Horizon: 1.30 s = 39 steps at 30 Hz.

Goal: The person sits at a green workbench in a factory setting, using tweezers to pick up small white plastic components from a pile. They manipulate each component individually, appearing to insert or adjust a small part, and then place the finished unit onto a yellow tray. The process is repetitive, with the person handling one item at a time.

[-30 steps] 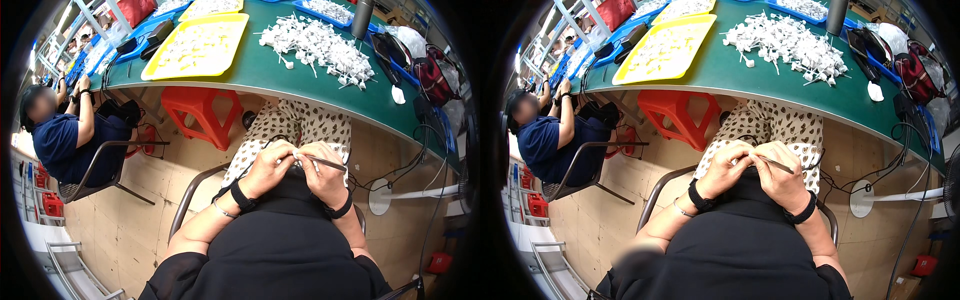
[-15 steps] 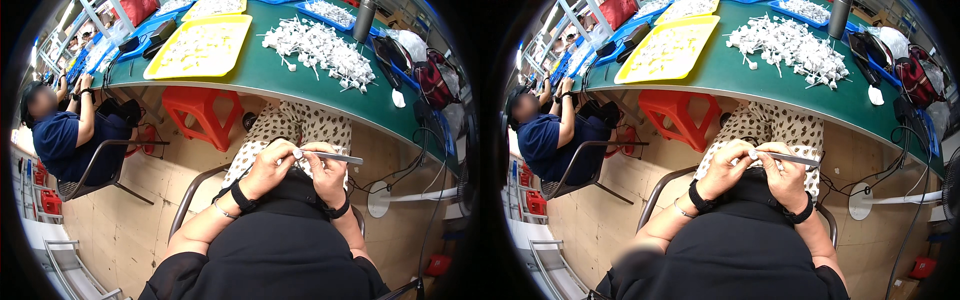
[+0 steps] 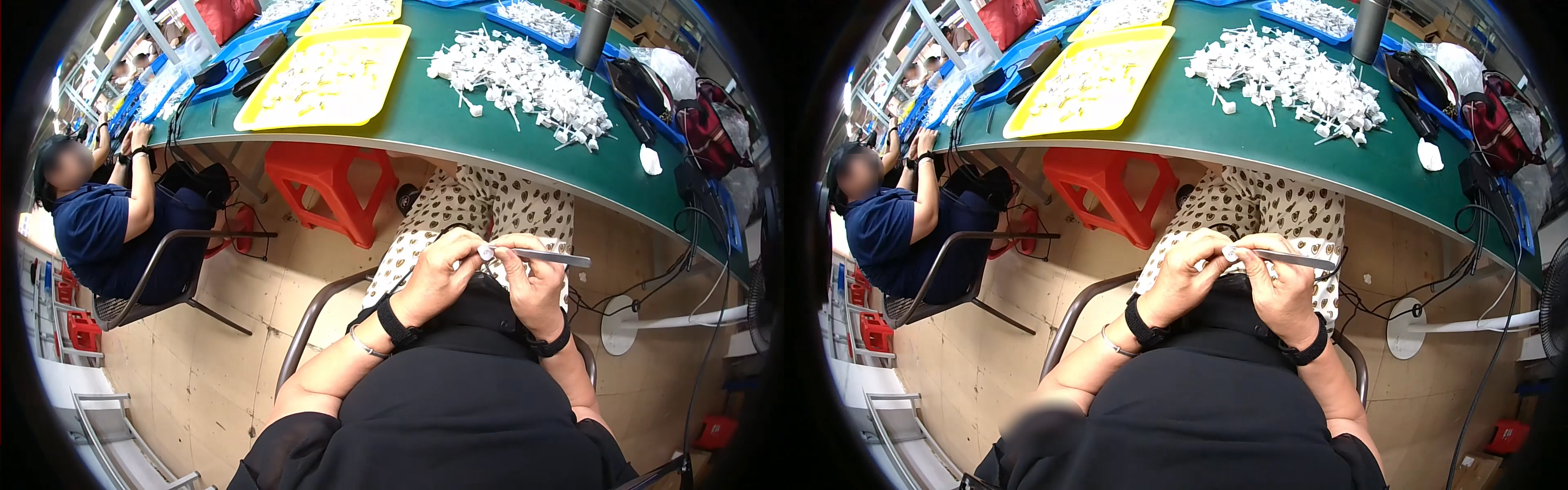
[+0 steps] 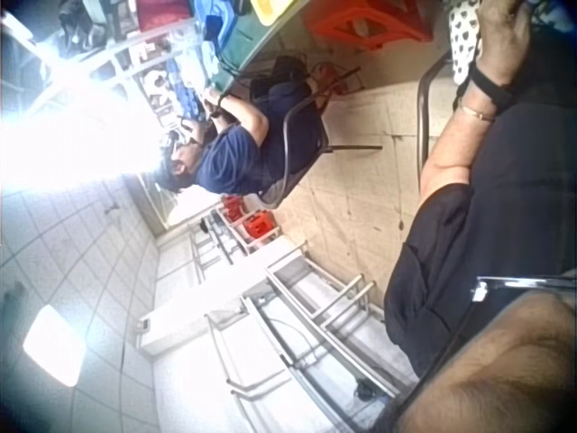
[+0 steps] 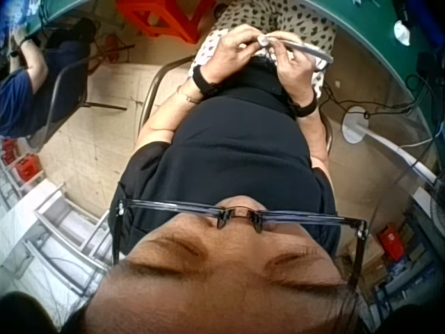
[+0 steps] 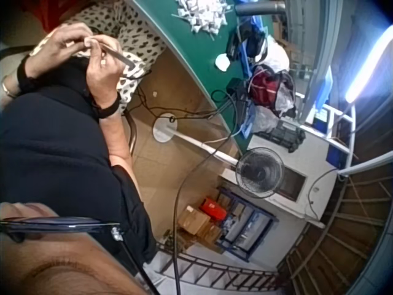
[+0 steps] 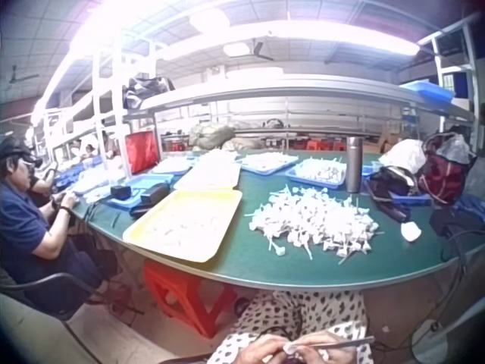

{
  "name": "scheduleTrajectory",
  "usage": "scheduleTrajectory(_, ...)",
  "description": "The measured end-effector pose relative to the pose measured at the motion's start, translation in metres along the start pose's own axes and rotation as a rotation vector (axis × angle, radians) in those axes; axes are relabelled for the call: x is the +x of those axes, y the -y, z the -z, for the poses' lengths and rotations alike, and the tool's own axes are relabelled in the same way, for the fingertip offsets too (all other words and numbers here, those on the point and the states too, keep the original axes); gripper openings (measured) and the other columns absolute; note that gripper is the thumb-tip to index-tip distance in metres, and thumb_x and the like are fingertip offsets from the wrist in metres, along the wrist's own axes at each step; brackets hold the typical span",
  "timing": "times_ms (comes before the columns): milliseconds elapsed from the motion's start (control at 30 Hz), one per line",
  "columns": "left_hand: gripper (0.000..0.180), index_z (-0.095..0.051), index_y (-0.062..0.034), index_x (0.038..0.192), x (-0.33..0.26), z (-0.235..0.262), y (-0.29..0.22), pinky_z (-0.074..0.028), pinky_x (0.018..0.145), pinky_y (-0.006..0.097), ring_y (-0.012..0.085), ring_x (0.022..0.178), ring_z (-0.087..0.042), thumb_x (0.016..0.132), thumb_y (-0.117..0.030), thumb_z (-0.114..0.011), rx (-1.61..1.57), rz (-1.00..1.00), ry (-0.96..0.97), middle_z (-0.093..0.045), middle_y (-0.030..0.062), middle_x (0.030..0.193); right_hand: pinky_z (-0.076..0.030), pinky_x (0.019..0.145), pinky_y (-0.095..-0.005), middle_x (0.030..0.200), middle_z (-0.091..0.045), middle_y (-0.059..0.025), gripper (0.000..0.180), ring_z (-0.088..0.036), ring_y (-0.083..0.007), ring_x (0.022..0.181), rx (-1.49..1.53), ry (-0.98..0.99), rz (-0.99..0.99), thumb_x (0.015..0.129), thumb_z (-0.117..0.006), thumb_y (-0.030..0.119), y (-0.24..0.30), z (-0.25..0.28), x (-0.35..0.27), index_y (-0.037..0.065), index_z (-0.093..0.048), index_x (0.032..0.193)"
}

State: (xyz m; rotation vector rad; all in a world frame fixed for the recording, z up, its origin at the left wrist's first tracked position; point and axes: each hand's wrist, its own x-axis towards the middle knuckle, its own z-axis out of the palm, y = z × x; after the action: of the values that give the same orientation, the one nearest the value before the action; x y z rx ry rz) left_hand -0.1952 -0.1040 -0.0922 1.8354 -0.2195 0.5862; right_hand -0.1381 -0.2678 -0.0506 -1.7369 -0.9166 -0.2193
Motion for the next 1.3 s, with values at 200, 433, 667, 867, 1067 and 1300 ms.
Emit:
scheduleTrajectory(200,0.014,-0.071,-0.0007,0.103,-0.0009,-0.0010,0.0035,-0.054,0.077,0.030,0.0212,0.091,-0.066,0.090,0.002,-0.073,0.017,0.001,0.003,-0.070,0.0095,0.101,-0.052,0.066,-0.0299,0.091,-0.071,-0.0097,0.006,-0.067,-0.0195,0.074,-0.017,0.003,-0.022,0.095,-0.070,0.002,0.0023,0.0005,-0.0001,-0.001,-0.071,0.100)
scheduleTrajectory(433,0.013,-0.070,-0.0004,0.104,-0.0011,-0.0009,0.0031,-0.053,0.078,0.031,0.0219,0.091,-0.066,0.090,0.002,-0.072,0.018,-0.009,0.003,-0.070,0.0097,0.101,-0.051,0.065,-0.0300,0.090,-0.071,-0.0096,0.006,-0.067,-0.0196,0.072,-0.019,-0.021,0.002,0.095,-0.070,0.003,-0.0002,-0.0014,-0.0006,-0.001,-0.072,0.099)
scheduleTrajectory(667,0.015,-0.070,-0.0004,0.104,-0.0011,-0.0007,0.0017,-0.053,0.078,0.032,0.0221,0.092,-0.066,0.090,0.003,-0.071,0.019,0.005,0.006,-0.070,0.0097,0.101,-0.052,0.065,-0.0300,0.090,-0.071,-0.0098,0.006,-0.067,-0.0191,0.073,-0.011,-0.019,-0.019,0.096,-0.069,0.004,0.0038,-0.0011,0.0004,-0.001,-0.071,0.099)
scheduleTrajectory(867,0.014,-0.070,-0.0005,0.104,-0.0006,-0.0003,0.0007,-0.053,0.078,0.032,0.0222,0.091,-0.066,0.091,0.002,-0.072,0.037,-0.009,0.004,-0.070,0.0096,0.101,-0.051,0.063,-0.0291,0.088,-0.071,-0.0093,0.006,-0.067,-0.0183,0.071,0.011,-0.035,-0.045,0.097,-0.069,0.004,0.0011,-0.0024,-0.0017,-0.002,-0.071,0.099)
scheduleTrajectory(1067,0.017,-0.069,-0.0009,0.103,0.0009,-0.0013,-0.0021,-0.054,0.078,0.036,0.0286,0.089,-0.067,0.087,0.004,-0.072,0.003,-0.030,-0.020,-0.068,0.0122,0.097,-0.051,0.062,-0.0281,0.086,-0.071,-0.0090,0.005,-0.068,-0.0168,0.071,0.092,-0.062,-0.136,0.096,-0.068,0.002,0.0022,-0.0017,-0.0039,-0.002,-0.070,0.098)
scheduleTrajectory(1300,0.016,-0.069,-0.0008,0.102,-0.0007,-0.0026,-0.0037,-0.054,0.077,0.035,0.0280,0.089,-0.066,0.087,0.004,-0.072,-0.022,-0.009,-0.034,-0.068,0.0117,0.096,-0.053,0.065,-0.0297,0.090,-0.071,-0.0104,0.004,-0.069,-0.0192,0.074,0.017,-0.037,-0.059,0.096,-0.068,0.001,0.0037,-0.0002,-0.0027,-0.002,-0.070,0.098)
